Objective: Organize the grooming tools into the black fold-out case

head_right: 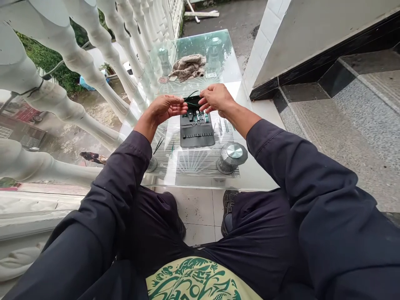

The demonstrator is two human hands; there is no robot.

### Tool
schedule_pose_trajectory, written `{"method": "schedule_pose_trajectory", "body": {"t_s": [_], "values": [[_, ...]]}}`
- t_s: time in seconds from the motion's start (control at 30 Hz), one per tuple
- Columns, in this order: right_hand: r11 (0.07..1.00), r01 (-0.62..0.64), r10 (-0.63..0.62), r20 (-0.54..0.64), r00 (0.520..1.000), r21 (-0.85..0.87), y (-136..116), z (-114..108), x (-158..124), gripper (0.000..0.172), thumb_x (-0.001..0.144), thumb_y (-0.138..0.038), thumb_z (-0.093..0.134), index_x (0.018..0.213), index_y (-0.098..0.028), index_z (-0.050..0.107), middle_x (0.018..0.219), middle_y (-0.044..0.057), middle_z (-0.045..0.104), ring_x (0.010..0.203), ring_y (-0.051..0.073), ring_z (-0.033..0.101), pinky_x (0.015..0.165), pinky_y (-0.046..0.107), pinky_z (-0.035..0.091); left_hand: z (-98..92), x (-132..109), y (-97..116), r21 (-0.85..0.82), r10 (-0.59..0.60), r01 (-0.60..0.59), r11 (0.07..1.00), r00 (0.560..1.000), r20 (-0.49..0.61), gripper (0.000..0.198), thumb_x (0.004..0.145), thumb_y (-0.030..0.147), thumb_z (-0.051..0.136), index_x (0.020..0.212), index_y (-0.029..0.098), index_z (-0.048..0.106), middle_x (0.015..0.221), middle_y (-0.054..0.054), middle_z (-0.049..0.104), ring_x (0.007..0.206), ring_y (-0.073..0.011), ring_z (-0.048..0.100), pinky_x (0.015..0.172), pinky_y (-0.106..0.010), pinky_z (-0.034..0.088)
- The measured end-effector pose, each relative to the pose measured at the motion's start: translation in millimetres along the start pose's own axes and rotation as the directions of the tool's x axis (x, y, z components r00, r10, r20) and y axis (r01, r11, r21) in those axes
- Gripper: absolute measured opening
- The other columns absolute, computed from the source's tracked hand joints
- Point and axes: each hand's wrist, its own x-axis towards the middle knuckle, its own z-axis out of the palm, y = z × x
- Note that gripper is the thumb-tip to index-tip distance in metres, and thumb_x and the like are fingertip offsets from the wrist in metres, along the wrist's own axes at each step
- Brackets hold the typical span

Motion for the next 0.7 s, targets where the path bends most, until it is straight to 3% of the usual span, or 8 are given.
{"method": "schedule_pose_trajectory", "body": {"t_s": [0.13,0.27,0.5,0.63,0.7], "values": [[0.987,-0.114,0.110,0.039,0.993,0.111,-2.4,7.3,-2.4,0.021,0.129,-0.041,0.080,0.122,-0.021,0.078,0.112,0.017,0.088,0.081,0.024,0.089,0.069,0.033,0.071,2.8,3.6,-16.0,-0.061,-0.040,0.041,0.997,0.999,0.011,0.025,0.090,0.009,0.097,0.110,0.015,0.084,0.098,-0.015,0.092,0.113,-0.0329,0.093,0.128,-0.058,0.071],[0.977,-0.154,0.151,0.032,0.988,0.146,-7.9,17.1,-2.1,0.023,0.130,-0.037,0.079,0.113,-0.021,0.077,0.104,0.012,0.087,0.075,0.019,0.083,0.071,0.031,0.069,9.9,-0.9,-23.6,-0.069,-0.072,0.074,0.995,0.997,0.036,0.016,0.095,0.004,0.092,0.100,0.015,0.081,0.100,-0.015,0.092,0.105,-0.0276,0.093,0.126,-0.053,0.072],[0.988,-0.139,0.141,-0.029,0.990,0.062,-19.4,31.0,6.1,0.037,0.122,-0.016,0.079,0.086,-0.023,0.072,0.077,0.002,0.068,0.057,0.013,0.055,0.056,0.028,0.046,18.0,-3.0,-19.9,0.054,-0.079,0.075,0.996,0.994,0.072,0.020,0.104,0.003,0.092,0.097,0.016,0.079,0.098,-0.012,0.092,0.094,-0.0219,0.091,0.114,-0.047,0.075],[0.997,-0.075,0.076,0.030,0.997,-0.017,-17.4,27.6,13.6,0.042,0.123,-0.045,0.091,0.091,-0.026,0.072,0.072,0.001,0.062,0.059,0.015,0.055,0.053,0.027,0.046,21.3,-0.4,-17.3,0.122,-0.071,0.065,0.990,0.996,0.047,0.024,0.106,0.003,0.095,0.094,0.017,0.078,0.096,-0.010,0.091,0.091,-0.0213,0.092,0.112,-0.048,0.075],[0.998,-0.060,0.062,0.045,0.997,-0.036,-15.8,25.2,15.7,0.043,0.120,-0.050,0.094,0.092,-0.026,0.072,0.071,0.001,0.061,0.058,0.015,0.053,0.050,0.027,0.042,25.0,-0.9,-15.1,0.156,-0.067,0.060,0.986,0.997,0.039,0.027,0.106,0.004,0.097,0.093,0.017,0.078,0.094,-0.009,0.090,0.090,-0.0213,0.092,0.109,-0.048,0.075]]}}
